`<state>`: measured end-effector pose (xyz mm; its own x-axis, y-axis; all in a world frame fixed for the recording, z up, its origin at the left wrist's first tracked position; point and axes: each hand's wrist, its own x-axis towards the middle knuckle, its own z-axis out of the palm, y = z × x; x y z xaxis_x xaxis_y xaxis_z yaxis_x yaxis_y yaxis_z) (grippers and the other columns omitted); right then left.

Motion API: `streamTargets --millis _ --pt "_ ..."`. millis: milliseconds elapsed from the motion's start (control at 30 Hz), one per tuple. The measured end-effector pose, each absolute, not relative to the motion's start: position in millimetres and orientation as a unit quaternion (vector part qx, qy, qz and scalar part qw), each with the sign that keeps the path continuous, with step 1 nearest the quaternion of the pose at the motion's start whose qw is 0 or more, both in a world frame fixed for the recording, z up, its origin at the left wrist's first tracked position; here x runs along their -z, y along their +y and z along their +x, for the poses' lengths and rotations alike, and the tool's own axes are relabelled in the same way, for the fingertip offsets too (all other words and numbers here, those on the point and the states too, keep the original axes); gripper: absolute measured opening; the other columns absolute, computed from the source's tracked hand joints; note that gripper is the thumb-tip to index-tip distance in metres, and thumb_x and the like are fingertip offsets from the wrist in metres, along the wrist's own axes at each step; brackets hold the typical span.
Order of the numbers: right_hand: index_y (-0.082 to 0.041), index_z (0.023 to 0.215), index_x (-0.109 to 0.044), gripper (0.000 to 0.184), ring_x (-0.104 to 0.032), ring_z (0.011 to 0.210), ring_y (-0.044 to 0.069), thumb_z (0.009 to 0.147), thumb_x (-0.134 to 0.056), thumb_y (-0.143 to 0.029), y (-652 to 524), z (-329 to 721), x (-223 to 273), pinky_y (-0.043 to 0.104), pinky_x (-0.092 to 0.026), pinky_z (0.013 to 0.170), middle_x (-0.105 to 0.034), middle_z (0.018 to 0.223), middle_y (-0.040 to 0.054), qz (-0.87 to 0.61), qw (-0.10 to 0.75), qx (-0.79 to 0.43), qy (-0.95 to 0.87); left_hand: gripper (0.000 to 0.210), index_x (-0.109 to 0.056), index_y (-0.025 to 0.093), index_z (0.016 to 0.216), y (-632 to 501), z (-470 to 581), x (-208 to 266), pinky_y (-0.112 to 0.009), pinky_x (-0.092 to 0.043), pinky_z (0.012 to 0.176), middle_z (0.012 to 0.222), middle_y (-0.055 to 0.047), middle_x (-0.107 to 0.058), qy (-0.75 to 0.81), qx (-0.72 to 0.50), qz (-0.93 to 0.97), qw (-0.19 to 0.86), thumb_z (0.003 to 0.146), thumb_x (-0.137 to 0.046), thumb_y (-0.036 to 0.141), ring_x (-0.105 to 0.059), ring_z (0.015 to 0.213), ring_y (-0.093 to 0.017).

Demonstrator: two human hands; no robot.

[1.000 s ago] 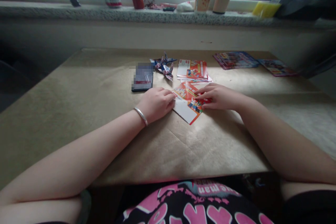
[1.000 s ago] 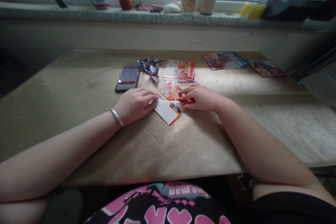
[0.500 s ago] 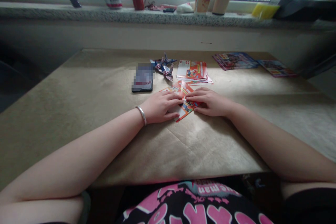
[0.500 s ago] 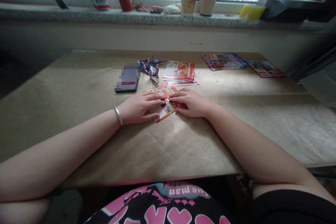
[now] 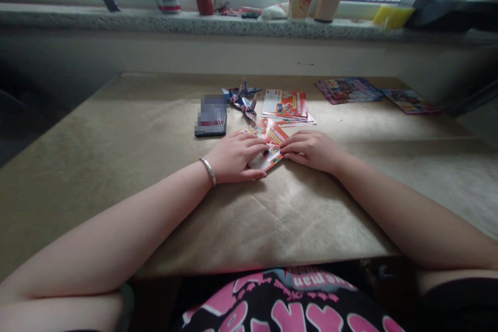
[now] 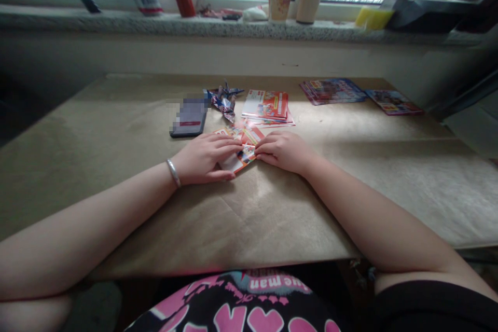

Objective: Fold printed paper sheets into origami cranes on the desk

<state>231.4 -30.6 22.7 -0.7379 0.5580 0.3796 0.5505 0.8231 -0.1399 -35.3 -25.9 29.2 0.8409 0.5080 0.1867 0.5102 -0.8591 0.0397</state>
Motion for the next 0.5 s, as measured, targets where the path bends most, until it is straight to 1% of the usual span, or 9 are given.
streamTargets --millis 133,300,333,400,467,500 --pt "-0.022 0.094 -0.076 0.022 -0.071 0.09 0.018 0.093 -0.055 -0.027 -32.7 229.8 -24.5 0.033 -0.054 0.083 -0.077 0.1 0.0023 -0.302 0.204 0.009 -0.931 0.068 -0.059 0.017 0.131 -26.2 -36.8 -30.8 -0.045 -0.04 0.109 0.14 -0.012 -0.057 -0.248 0.096 -0.964 0.009 0.083 -0.06 0.066 -0.054 0.129 -0.029" --pt "-0.02 0.091 -0.075 0.02 -0.072 0.087 0.018 0.091 -0.056 -0.025 -34.3 229.8 -26.0 0.031 -0.054 0.082 -0.078 0.098 0.0036 -0.327 0.187 0.004 -0.926 0.064 -0.06 0.02 0.13 -26.4 -37.7 -31.9 -0.044 -0.044 0.104 0.139 -0.011 -0.058 -0.215 0.098 -0.972 0.006 0.082 -0.063 0.062 -0.053 0.129 -0.029" --pt "-0.02 0.091 -0.075 0.019 -0.072 0.088 0.019 0.09 -0.057 -0.025 -34.4 230.2 -26.1 0.031 -0.054 0.082 -0.078 0.098 0.0038 -0.328 0.182 0.002 -0.927 0.061 -0.061 0.02 0.128 -26.4 -37.5 -31.6 -0.043 -0.045 0.102 0.138 -0.011 -0.059 -0.21 0.105 -0.972 0.006 0.083 -0.063 0.061 -0.055 0.128 -0.029" --pt "-0.02 0.089 -0.075 0.017 -0.072 0.089 0.019 0.088 -0.057 -0.023 -34.2 231.4 -25.6 0.031 -0.054 0.082 -0.077 0.1 0.0033 -0.324 0.18 -0.002 -0.929 0.048 -0.066 0.02 0.12 -26.4 -36.9 -30.2 -0.041 -0.048 0.098 0.132 -0.01 -0.064 -0.2 0.125 -0.972 0.011 0.088 -0.059 0.054 -0.059 0.122 -0.027" --pt "-0.021 0.087 -0.074 0.017 -0.072 0.089 0.018 0.088 -0.057 -0.022 -33.5 232.7 -24.5 0.031 -0.054 0.082 -0.077 0.1 0.0026 -0.32 0.181 -0.006 -0.93 0.033 -0.069 0.019 0.108 -26.3 -36.0 -28.4 -0.037 -0.051 0.093 0.121 -0.008 -0.07 -0.193 0.151 -0.969 0.016 0.094 -0.052 0.044 -0.065 0.113 -0.023" --pt "-0.021 0.088 -0.074 0.017 -0.072 0.088 0.018 0.088 -0.057 -0.021 -33.2 233.2 -23.7 0.03 -0.054 0.081 -0.077 0.1 0.0024 -0.32 0.183 -0.006 -0.93 0.03 -0.07 0.019 0.103 -26.3 -35.6 -27.6 -0.035 -0.052 0.09 0.114 -0.007 -0.073 -0.193 0.164 -0.967 0.017 0.096 -0.049 0.039 -0.067 0.108 -0.022"
